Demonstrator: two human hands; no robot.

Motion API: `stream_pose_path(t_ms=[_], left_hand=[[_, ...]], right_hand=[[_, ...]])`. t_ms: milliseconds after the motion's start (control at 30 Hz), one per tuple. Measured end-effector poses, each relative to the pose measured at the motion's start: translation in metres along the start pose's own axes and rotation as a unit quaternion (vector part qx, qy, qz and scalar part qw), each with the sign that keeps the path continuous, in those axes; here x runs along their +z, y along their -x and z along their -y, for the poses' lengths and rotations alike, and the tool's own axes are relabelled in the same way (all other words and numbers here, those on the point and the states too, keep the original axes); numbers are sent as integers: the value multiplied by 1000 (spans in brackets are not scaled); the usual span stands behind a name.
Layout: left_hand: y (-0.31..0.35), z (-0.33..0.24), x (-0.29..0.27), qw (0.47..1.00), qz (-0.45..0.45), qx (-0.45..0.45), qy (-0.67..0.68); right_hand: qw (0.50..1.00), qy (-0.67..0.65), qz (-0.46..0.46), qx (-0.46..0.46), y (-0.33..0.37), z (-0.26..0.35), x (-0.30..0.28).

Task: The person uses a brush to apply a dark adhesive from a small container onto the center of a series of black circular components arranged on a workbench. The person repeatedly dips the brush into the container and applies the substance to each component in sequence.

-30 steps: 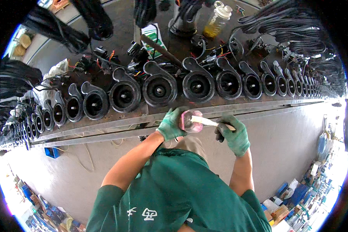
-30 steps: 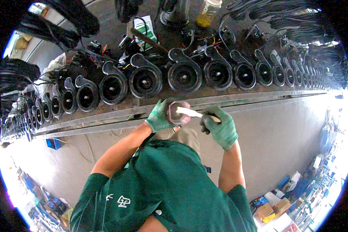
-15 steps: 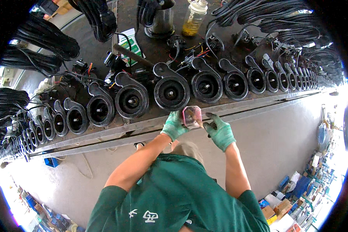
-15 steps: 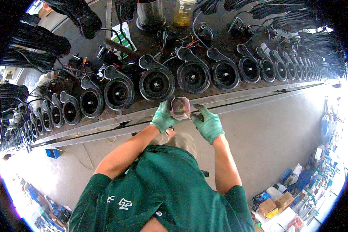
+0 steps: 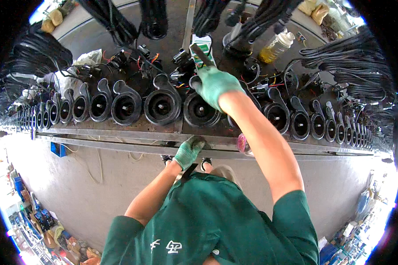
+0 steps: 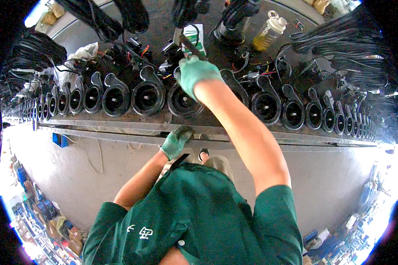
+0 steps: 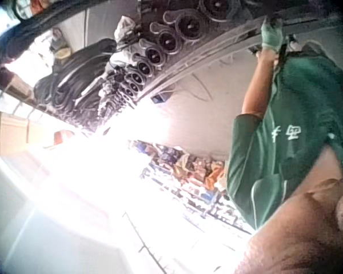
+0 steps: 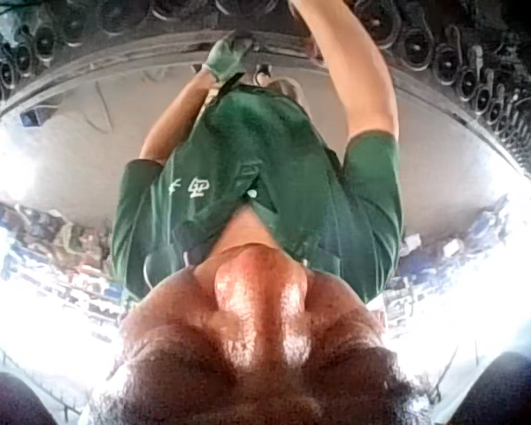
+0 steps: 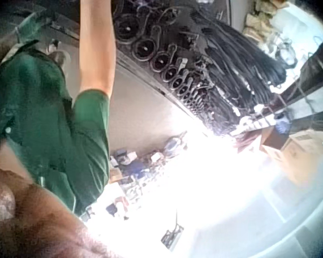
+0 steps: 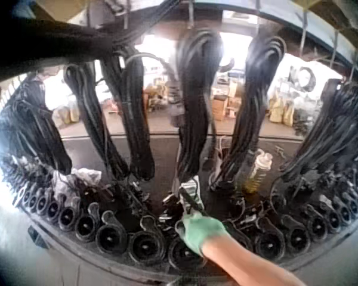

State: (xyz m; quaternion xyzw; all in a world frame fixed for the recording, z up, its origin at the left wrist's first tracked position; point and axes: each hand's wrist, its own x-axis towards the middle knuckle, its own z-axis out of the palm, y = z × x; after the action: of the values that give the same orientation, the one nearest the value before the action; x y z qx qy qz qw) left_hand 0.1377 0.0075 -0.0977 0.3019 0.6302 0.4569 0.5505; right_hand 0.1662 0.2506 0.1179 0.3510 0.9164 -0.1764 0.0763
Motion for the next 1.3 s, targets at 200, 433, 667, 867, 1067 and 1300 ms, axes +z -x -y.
stream_pose_path(t_ms=[200, 433, 667, 867, 1067, 1300], left_hand=[[-4, -10, -17, 909, 104, -156, 371], [-25, -35, -23, 739, 269, -262, 560], [-34, -109, -17, 907, 337, 246, 53], [-32, -108, -24, 838, 411, 300, -198], [-30, -38, -34, 939, 301, 105, 127], [-22, -112, -33, 942, 279, 70, 174]], right_hand=[[986, 96, 138, 8, -57, 14, 28], [995, 36, 64, 70, 95, 61, 30], [964, -215, -88, 133, 256, 63, 128], [937, -245, -189, 159, 250, 75, 225], [924, -264, -219, 167, 253, 70, 241], [914, -280, -267, 121, 255, 71, 132]])
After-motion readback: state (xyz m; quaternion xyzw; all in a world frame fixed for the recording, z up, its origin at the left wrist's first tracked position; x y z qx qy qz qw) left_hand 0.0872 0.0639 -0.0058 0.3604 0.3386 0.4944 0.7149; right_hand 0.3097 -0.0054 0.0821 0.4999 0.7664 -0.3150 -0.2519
